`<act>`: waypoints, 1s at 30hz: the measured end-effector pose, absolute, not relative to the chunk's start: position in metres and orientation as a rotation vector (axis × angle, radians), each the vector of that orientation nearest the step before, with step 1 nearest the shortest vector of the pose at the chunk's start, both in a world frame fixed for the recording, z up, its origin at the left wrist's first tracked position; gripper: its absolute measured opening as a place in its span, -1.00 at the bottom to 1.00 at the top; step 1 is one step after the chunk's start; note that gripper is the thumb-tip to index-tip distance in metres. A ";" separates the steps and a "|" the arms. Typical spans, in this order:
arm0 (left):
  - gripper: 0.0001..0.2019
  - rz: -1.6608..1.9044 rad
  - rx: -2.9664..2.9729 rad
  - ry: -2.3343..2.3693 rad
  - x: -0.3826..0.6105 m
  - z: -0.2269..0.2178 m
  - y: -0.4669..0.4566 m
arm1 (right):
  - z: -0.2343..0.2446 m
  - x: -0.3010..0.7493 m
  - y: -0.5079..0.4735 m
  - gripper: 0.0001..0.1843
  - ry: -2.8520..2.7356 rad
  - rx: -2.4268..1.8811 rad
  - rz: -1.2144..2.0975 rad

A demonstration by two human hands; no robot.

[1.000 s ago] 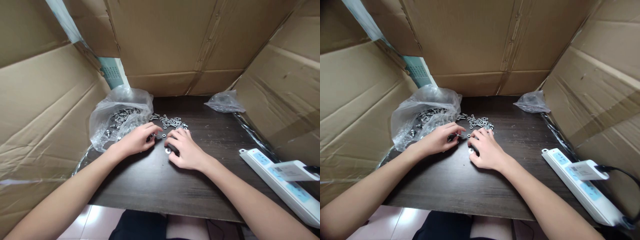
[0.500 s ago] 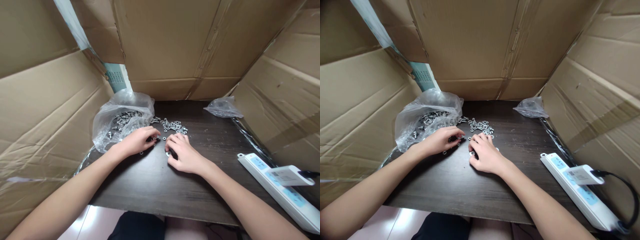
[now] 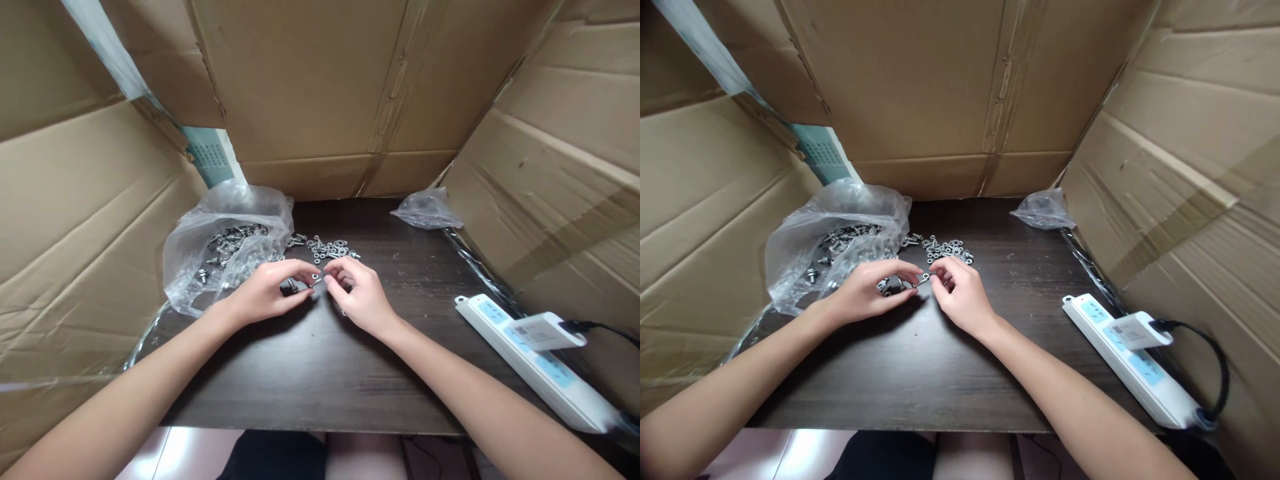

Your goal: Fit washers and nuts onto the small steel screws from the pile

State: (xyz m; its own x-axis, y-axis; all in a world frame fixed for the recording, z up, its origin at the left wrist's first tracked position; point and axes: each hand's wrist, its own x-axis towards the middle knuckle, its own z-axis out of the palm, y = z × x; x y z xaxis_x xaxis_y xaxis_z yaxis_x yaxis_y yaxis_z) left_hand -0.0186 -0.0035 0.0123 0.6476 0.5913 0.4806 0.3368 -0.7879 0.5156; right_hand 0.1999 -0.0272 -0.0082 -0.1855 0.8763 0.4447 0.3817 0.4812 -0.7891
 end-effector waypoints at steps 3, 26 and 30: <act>-0.78 0.945 2.459 0.726 -0.017 0.012 -0.004 | -0.009 0.197 -0.029 -0.92 -1.731 -1.046 0.719; -0.75 0.999 2.453 0.735 -0.012 0.007 -0.004 | -0.011 0.200 -0.028 -0.79 -1.780 -0.950 0.899; -0.76 1.148 2.405 0.844 -0.019 0.011 0.003 | -0.009 0.204 -0.026 -0.66 -2.074 -1.057 0.388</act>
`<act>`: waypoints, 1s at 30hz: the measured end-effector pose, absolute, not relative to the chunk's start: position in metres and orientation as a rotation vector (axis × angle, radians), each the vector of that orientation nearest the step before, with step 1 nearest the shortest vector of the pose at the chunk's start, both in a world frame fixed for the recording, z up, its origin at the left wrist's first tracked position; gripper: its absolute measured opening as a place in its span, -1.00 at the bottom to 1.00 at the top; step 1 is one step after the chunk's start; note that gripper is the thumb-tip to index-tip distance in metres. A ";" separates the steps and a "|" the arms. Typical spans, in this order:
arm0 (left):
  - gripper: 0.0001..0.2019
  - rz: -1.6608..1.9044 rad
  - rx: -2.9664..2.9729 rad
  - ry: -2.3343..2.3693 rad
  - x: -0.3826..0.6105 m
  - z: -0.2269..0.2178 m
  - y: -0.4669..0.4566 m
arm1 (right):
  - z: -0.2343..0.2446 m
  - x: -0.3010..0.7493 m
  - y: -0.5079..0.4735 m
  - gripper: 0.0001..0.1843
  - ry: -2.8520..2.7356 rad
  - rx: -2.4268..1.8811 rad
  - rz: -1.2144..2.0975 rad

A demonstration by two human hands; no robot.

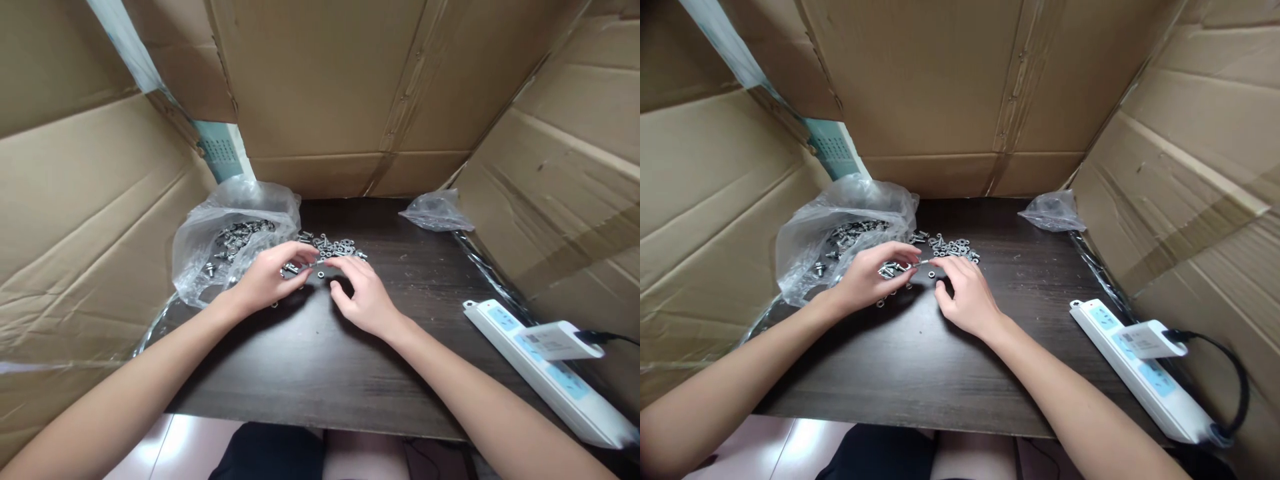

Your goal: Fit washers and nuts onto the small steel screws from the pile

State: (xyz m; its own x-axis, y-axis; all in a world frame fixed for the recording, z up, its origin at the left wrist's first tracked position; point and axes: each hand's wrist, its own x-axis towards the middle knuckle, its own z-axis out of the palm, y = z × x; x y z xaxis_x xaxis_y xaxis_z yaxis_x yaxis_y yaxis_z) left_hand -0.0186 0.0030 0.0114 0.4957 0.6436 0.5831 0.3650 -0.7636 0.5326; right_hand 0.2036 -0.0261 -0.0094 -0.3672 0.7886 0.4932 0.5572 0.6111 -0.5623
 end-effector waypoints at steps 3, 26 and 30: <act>-0.74 1.236 2.310 0.932 -0.020 0.015 0.006 | -0.012 0.204 -0.025 -0.65 -2.303 -1.080 0.254; -0.73 0.900 1.971 1.027 -0.013 0.006 0.004 | -0.011 0.203 -0.026 -0.81 -1.982 -0.845 0.458; -0.70 0.883 1.834 0.943 -0.010 0.005 0.003 | -0.006 0.201 -0.028 -0.85 -1.935 -0.822 0.457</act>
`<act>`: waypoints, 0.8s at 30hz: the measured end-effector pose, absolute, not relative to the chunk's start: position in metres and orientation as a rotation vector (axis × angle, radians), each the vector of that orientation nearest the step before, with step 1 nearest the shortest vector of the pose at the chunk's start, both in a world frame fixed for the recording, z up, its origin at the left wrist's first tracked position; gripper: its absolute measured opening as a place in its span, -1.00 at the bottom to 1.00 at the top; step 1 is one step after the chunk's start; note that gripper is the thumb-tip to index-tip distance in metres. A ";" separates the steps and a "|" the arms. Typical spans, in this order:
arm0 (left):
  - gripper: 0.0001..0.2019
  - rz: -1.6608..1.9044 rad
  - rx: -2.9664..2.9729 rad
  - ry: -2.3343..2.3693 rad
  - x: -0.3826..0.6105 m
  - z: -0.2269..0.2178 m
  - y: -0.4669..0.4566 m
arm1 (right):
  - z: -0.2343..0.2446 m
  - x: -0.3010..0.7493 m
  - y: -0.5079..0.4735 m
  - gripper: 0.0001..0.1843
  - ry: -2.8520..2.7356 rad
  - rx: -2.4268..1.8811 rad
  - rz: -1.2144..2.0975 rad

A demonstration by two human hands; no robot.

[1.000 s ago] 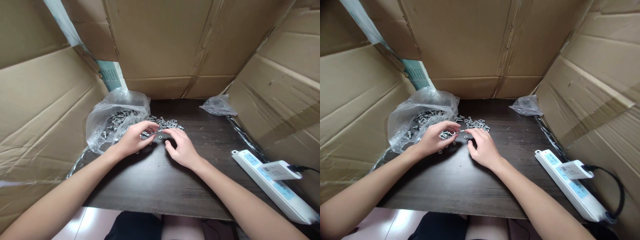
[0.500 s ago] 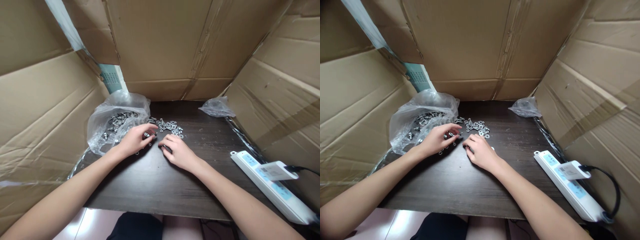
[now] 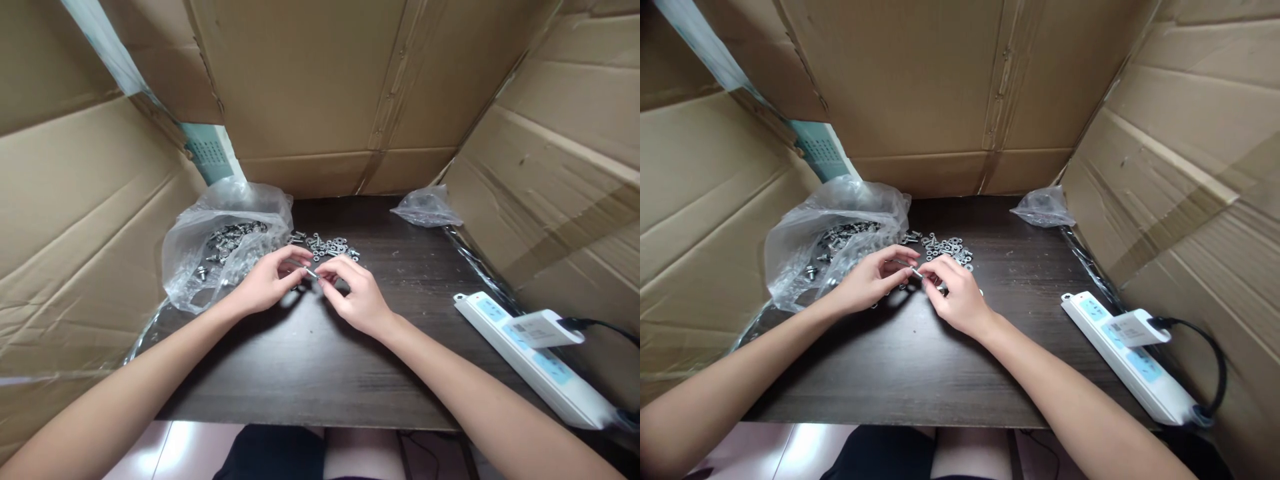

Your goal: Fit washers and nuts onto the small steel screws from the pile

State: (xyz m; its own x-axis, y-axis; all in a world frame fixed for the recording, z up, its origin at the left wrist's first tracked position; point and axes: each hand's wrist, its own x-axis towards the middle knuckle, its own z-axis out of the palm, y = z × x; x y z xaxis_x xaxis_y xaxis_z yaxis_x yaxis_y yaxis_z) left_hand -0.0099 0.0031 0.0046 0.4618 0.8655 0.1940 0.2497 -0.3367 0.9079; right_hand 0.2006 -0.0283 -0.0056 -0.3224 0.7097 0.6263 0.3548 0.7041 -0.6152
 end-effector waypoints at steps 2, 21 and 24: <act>-0.71 0.894 1.821 0.936 -0.009 0.004 0.003 | -0.005 0.201 -0.028 -0.86 -1.939 -0.833 0.460; -0.81 0.705 2.524 0.916 -0.016 -0.001 0.000 | 0.027 0.237 -0.013 -0.84 -2.360 -1.243 0.610; -0.81 0.699 2.534 0.918 -0.016 -0.003 0.000 | 0.030 0.237 -0.016 -0.95 -2.484 -1.316 0.581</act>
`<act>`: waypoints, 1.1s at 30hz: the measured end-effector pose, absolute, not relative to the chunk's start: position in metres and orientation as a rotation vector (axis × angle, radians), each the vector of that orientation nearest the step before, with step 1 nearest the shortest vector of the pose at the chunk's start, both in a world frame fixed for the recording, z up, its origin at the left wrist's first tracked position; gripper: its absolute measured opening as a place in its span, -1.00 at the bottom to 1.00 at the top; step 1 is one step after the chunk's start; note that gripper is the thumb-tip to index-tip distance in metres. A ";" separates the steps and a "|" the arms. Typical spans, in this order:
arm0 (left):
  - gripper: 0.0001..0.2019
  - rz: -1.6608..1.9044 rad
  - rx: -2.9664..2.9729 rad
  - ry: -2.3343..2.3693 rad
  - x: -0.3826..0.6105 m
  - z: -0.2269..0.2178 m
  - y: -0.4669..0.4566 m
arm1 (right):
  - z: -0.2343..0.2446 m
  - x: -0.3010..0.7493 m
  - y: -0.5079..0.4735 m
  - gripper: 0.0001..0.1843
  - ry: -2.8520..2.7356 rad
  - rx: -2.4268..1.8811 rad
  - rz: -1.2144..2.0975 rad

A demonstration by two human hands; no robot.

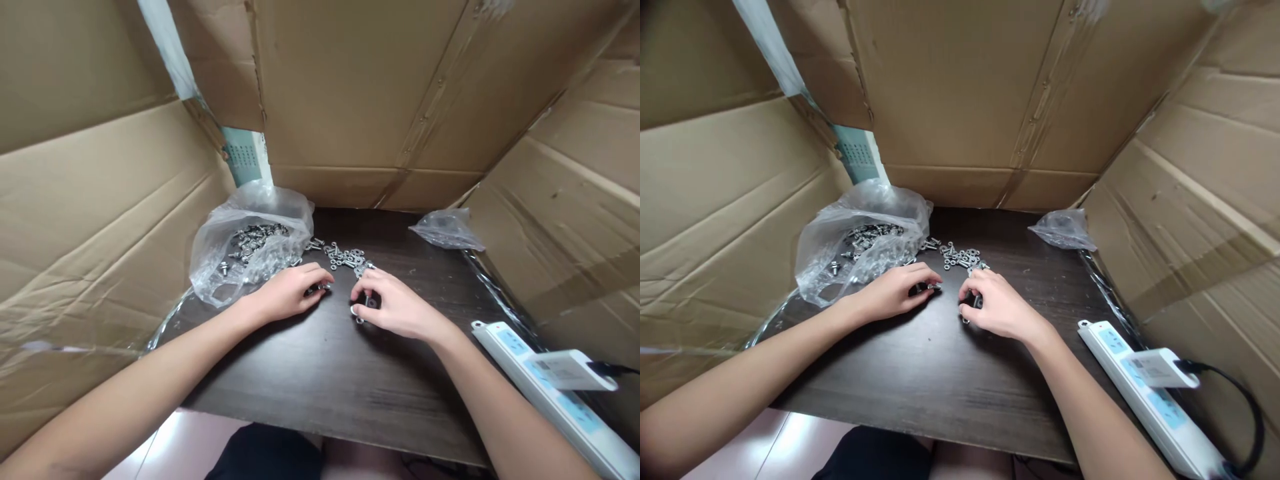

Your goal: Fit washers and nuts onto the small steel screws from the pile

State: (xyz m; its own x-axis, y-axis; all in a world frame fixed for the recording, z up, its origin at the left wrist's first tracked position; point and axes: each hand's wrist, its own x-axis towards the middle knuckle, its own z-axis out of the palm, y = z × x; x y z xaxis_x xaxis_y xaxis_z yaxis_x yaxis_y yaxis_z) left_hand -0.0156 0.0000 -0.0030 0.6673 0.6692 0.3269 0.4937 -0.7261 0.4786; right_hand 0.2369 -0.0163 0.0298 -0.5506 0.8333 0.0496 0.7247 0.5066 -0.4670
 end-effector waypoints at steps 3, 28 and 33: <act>-0.82 0.737 2.531 0.909 -0.014 -0.005 -0.001 | 0.029 0.233 -0.022 -0.90 -2.515 -1.442 0.433; -0.79 0.704 2.543 0.940 -0.014 -0.007 0.003 | 0.016 0.234 -0.024 -0.88 -2.402 -1.521 0.544; -0.80 0.719 2.540 0.927 -0.014 -0.008 0.004 | 0.018 0.233 -0.026 -0.87 -2.415 -1.489 0.613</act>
